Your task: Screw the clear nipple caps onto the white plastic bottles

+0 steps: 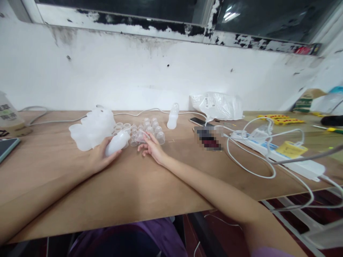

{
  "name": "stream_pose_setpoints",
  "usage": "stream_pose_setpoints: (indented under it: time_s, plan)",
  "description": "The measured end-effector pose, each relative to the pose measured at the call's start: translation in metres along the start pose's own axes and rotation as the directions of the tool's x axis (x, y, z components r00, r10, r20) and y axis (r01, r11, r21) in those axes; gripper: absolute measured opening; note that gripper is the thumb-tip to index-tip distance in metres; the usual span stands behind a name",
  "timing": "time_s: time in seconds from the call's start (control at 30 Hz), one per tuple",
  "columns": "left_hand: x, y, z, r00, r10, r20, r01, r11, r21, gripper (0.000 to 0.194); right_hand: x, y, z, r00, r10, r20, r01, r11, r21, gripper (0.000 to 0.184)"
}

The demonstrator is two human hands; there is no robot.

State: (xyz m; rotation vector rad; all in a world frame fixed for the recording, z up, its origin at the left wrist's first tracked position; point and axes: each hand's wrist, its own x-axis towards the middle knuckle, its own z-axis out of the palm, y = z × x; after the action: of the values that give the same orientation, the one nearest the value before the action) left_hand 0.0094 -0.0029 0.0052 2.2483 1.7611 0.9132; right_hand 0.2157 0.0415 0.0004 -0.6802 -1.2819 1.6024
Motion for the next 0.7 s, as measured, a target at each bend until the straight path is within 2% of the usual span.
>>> stream_pose_setpoints:
  time_s: [0.27, 0.7]
  plan:
    - [-0.0007, 0.0026, -0.0011, 0.999, 0.027, 0.031, -0.029, 0.998, 0.048, 0.053, -0.0015, 0.0034, -0.0003, 0.995, -0.097, 0.038, 0.100, 0.992, -0.078, 0.032]
    - [-0.0015, 0.0034, -0.0033, 0.999, 0.037, 0.032, -0.039, 0.996, 0.074, 0.052, -0.0021, 0.0027, -0.0015, 0.992, -0.118, 0.047, 0.123, 0.985, -0.120, 0.035]
